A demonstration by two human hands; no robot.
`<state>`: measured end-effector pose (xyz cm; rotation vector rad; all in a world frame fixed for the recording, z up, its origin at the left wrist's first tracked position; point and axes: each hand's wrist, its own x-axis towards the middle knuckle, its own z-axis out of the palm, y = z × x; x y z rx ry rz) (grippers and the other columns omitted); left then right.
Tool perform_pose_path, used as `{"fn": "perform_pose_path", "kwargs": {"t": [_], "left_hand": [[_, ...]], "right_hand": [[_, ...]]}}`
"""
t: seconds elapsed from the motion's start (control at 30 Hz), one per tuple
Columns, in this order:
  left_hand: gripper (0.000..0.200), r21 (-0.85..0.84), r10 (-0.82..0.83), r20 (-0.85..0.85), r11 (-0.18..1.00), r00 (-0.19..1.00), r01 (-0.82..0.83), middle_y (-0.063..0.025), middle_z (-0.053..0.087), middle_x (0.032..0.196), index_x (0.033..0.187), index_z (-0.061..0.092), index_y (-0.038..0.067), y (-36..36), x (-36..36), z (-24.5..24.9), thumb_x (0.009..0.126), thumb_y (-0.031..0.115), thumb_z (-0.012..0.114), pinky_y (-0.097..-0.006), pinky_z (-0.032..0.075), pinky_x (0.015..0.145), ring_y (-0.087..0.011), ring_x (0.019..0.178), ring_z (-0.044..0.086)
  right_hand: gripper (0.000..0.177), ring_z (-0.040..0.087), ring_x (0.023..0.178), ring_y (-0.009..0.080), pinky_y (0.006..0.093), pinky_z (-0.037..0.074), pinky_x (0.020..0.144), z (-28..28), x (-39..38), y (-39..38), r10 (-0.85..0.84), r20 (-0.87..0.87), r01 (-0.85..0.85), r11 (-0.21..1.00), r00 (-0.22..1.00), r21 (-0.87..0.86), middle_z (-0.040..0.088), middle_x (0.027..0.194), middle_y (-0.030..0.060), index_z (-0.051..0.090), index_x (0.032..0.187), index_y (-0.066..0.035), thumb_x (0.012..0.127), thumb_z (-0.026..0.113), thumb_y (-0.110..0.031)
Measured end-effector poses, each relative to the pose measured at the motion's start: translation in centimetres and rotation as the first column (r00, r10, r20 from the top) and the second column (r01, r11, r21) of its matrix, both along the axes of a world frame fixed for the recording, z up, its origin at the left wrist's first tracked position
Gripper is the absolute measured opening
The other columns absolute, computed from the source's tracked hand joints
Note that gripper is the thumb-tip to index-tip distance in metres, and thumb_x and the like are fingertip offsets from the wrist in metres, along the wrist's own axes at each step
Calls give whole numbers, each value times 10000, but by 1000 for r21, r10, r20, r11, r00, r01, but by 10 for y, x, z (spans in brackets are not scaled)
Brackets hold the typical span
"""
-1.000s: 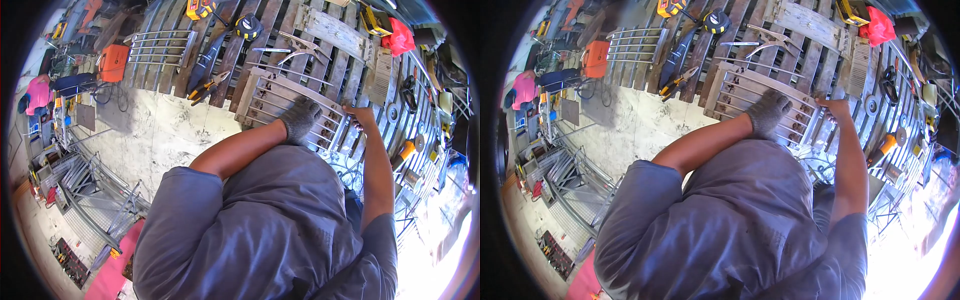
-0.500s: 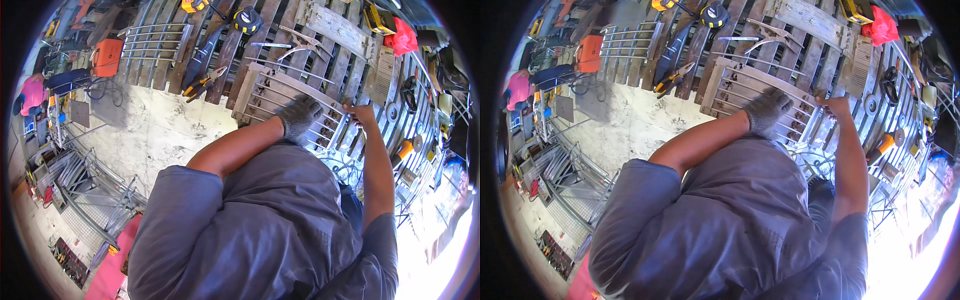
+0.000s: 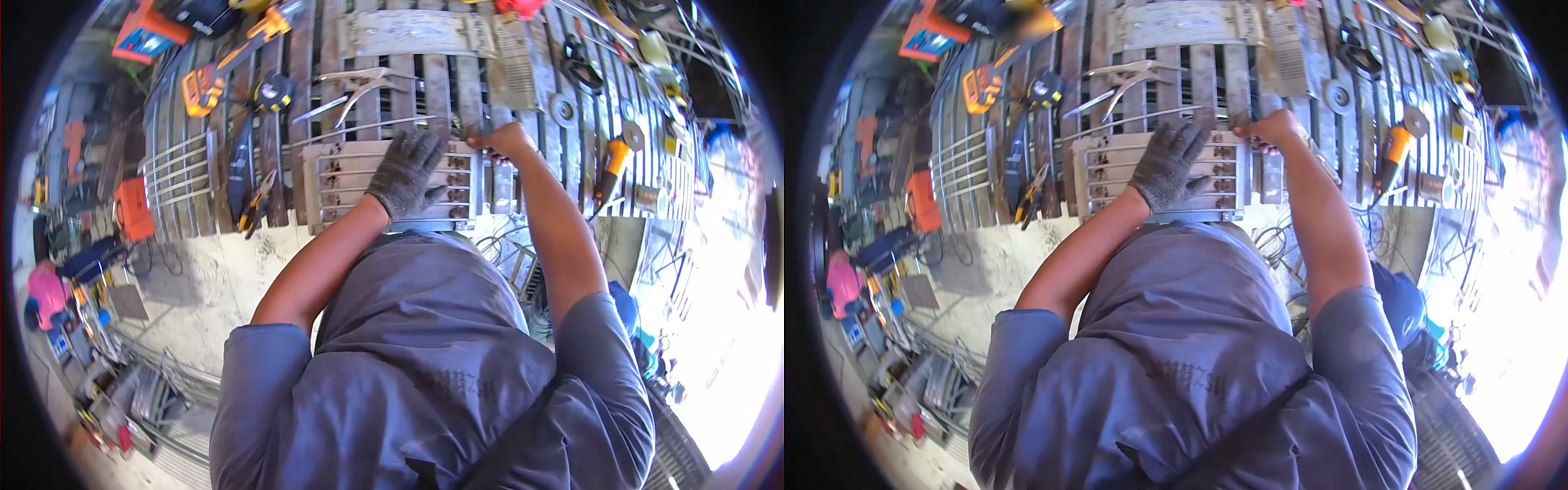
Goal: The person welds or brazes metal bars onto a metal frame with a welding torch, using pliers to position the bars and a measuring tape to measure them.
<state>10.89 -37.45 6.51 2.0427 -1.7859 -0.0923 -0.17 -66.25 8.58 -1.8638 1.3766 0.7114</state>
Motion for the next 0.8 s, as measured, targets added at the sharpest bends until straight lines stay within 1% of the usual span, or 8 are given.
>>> {"fn": "perform_pose_path", "kwargs": {"t": [0.03, 0.07, 0.17, 0.27, 0.3, 0.5, 0.57, 0.8], "left_hand": [[1072, 56, -23, -48, 998, 999, 26, -222, 377, 1775, 1730, 380, 15, -8, 7, 15, 936, 619, 770, -657, 174, 1366, -444, 1653, 314], [1096, 106, -41, -26, 993, 999, 43, -217, 345, 1794, 1740, 359, 14, -13, 9, 14, 935, 638, 763, -661, 162, 1367, -438, 1670, 288], [1188, 262, -92, 42, 962, 995, 78, -205, 234, 1855, 1765, 290, 0, -29, 14, 9, 929, 719, 733, -675, 111, 1373, -420, 1722, 196], [1209, 315, -132, 72, 943, 989, 103, -222, 254, 1852, 1756, 310, -15, -36, 15, 5, 919, 764, 702, -671, 132, 1369, -416, 1732, 187], [1222, 326, -145, 73, 939, 987, 113, -228, 258, 1847, 1745, 321, -26, -38, 15, 6, 906, 771, 712, -673, 139, 1368, -424, 1730, 186], [1273, 441, -175, 53, 888, 983, 134, -245, 205, 1857, 1765, 246, -44, -49, 15, 13, 900, 746, 744, -657, 106, 1379, -437, 1740, 127], [1288, 440, -169, 54, 889, 984, 128, -253, 179, 1865, 1768, 238, -44, -49, 14, 10, 897, 761, 739, -671, 93, 1374, -440, 1747, 99], [1289, 407, -134, 56, 908, 989, 100, -251, 212, 1852, 1771, 229, -38, -42, 9, 12, 895, 755, 743, -687, 95, 1366, -453, 1725, 151]], "right_hand": [[528, 719, 573, 165, 336, 589, 539, 2, 0, 2, -33, 22, 33, 999, 999, 18, 778, 709, 67, 785, 735, -44, 753, 1058, -495], [567, 711, 553, 191, 345, 564, 514, 5, -2, 4, -41, 49, 41, 999, 998, -13, 754, 680, 91, 770, 731, -2, 754, 1057, -491], [571, 730, 562, 206, 350, 603, 545, 9, -6, 4, -63, 116, 60, 998, 991, 24, 771, 700, 100, 771, 726, 6, 749, 1059, -487], [579, 744, 574, 201, 350, 622, 564, 7, -7, 2, -43, 116, 39, 999, 992, 31, 778, 701, 100, 772, 704, 4, 746, 1057, -499], [501, 729, 577, 178, 345, 612, 557, 12, -6, 3, -103, 115, 97, 993, 988, 60, 787, 734, 87, 776, 726, 6, 721, 1083, -390], [510, 736, 578, 190, 354, 617, 581, 12, -8, 2, -136, 143, 126, 989, 980, 75, 781, 714, 98, 775, 723, 30, 722, 1079, -379], [515, 737, 578, 187, 353, 618, 589, 8, -9, 0, -159, 157, 146, 985, 975, 93, 781, 711, 99, 777, 715, 28, 719, 1083, -386], [519, 738, 581, 182, 351, 625, 608, 1, -12, 2, -140, 165, 130, 989, 976, 70, 777, 706, 103, 773, 708, 26, 712, 1084, -389]]}}
